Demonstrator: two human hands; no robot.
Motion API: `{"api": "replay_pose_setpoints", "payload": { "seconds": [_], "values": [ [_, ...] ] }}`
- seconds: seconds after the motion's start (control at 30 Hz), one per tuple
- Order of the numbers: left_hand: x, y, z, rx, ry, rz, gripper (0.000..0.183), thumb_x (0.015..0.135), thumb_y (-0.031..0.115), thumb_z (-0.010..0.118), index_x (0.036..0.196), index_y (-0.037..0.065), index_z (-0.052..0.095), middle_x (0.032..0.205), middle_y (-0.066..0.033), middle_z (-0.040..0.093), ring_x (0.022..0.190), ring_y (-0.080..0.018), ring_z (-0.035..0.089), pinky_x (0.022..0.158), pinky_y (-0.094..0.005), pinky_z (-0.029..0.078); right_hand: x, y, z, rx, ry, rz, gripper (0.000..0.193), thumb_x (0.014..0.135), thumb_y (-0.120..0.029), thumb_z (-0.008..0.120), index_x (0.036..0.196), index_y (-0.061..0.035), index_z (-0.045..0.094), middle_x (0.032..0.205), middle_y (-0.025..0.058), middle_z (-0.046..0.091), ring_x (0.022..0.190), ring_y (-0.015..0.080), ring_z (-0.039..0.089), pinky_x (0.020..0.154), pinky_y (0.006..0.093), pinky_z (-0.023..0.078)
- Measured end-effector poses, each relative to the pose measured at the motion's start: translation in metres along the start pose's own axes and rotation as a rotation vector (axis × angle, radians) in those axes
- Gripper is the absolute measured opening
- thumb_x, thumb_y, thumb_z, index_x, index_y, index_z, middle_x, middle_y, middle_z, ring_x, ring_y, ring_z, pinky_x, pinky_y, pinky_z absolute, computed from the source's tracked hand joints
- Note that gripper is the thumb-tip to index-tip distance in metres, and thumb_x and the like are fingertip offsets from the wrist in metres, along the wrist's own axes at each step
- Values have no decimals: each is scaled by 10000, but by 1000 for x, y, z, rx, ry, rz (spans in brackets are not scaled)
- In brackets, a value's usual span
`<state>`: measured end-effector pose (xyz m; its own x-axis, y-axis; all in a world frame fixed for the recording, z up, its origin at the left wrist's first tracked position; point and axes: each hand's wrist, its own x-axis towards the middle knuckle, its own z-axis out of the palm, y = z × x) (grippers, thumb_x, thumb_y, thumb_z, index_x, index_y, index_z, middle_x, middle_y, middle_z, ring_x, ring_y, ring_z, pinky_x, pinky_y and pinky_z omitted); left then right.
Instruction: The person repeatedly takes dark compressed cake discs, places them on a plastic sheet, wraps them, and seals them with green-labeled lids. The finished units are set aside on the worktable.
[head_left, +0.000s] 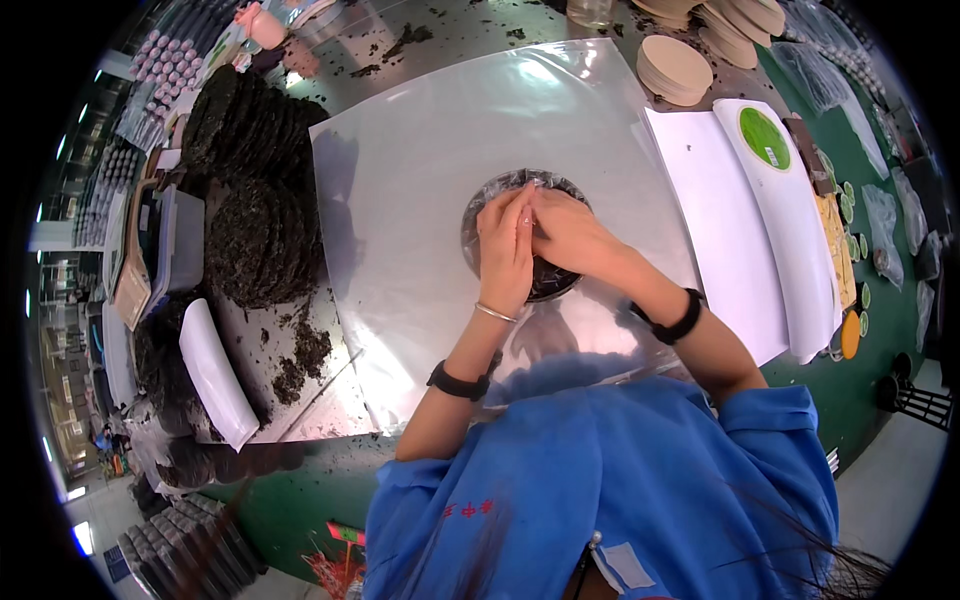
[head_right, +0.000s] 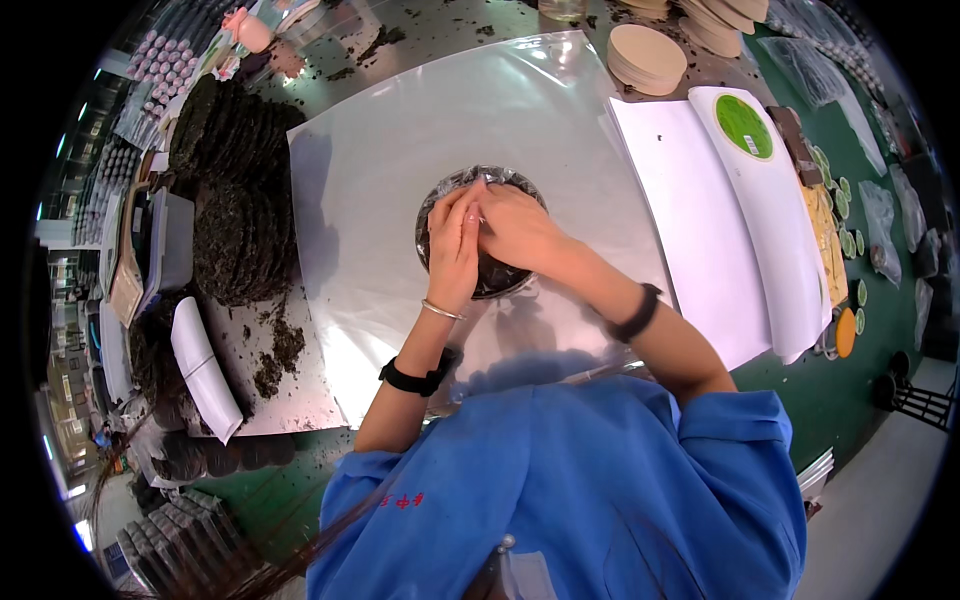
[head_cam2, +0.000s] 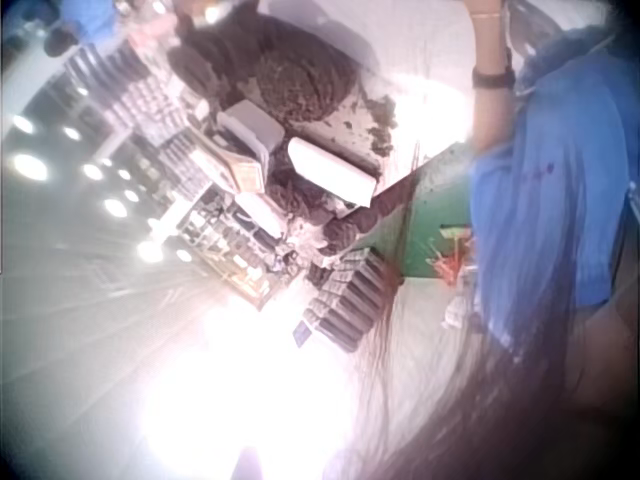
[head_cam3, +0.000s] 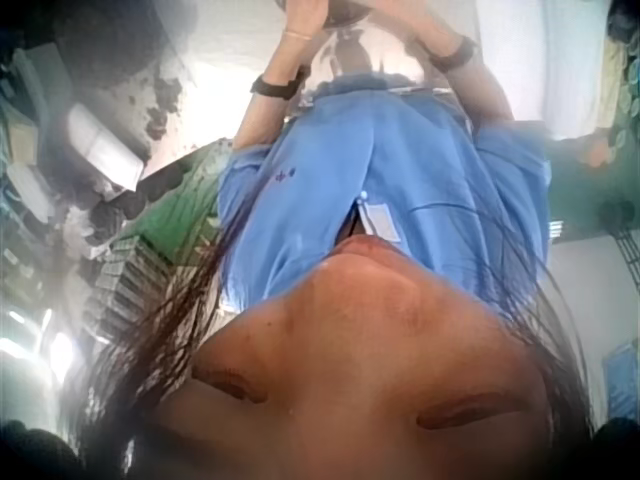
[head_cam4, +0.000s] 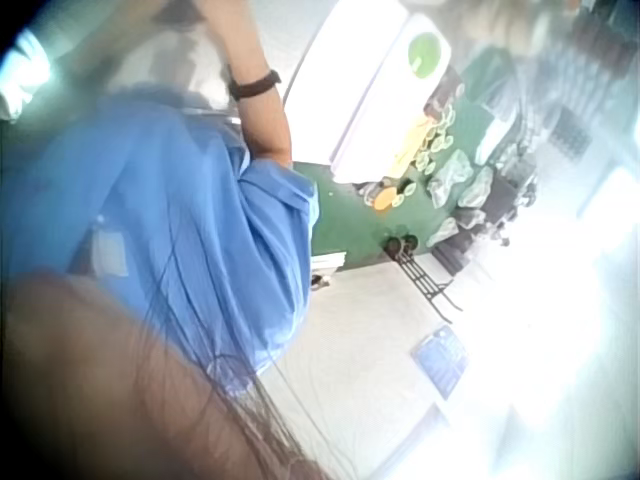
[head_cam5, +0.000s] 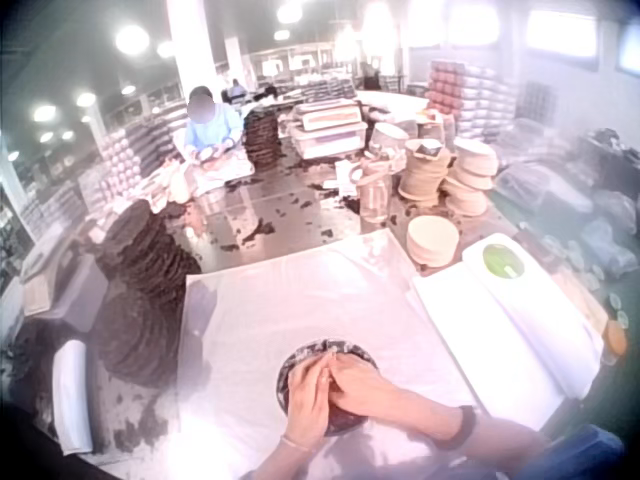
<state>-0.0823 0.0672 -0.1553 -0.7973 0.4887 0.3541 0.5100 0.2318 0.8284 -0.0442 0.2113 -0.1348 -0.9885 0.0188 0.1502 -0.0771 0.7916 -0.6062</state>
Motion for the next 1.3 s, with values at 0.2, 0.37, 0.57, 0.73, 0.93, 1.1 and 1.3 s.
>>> {"api": "replay_pose_setpoints", "payload": {
  "seconds": [0.2,0.37,0.57,0.73,0.93,1.1,1.3],
  "values": [
    [2,-1,2,245,-16,139,311,920,12,600,1206,48,716,1276,-145,584,1211,-360,503,1052,-454,412,-58,7,-65,-74,137,-225,495,853,-227,781,1245,-2,580,1281,228,592,1229,408,539,1054,488,423],
    [-1,13,1,254,-12,131,318,904,2,612,1196,42,730,1269,-129,593,1220,-356,490,1064,-454,402,-52,143,-151,-525,464,200,674,870,-439,796,1286,32,553,1218,218,615,1158,390,588,986,445,496],
    [2,12,3,238,-32,101,262,925,23,643,1164,38,751,1296,-113,595,1233,-345,479,1075,-444,393,-68,256,-207,-1111,125,629,623,886,-490,742,1241,-5,577,1201,135,641,1154,303,621,868,455,571],
    [1,8,2,246,-19,108,272,919,9,645,1170,37,748,1286,-111,602,1226,-346,488,1064,-440,406,-67,293,-219,-1101,-68,394,313,990,-375,612,1011,-88,733,1034,117,728,1049,302,681,771,456,588],
    [1,6,5,242,-13,111,301,891,-15,641,1165,41,752,1285,-120,608,1233,-355,500,1062,-444,412,-59,278,-241,-955,-127,397,299,1013,-364,559,1041,-132,745,935,139,746,889,325,720,729,470,567],
    [2,12,1,123,48,62,297,859,-17,655,1155,15,654,1258,-139,618,1214,-386,517,1067,-476,393,-47,79,-171,-496,186,-53,151,991,-178,618,1044,-51,681,1048,203,694,891,404,674,705,502,524],
    [3,2,2,218,98,166,331,883,31,664,1201,16,574,1215,-165,639,1172,-340,559,1061,-455,401,-57,-27,-92,-254,260,-405,564,788,56,601,1328,-106,631,1482,143,564,1334,349,566,1136,471,472]
  ]
}}
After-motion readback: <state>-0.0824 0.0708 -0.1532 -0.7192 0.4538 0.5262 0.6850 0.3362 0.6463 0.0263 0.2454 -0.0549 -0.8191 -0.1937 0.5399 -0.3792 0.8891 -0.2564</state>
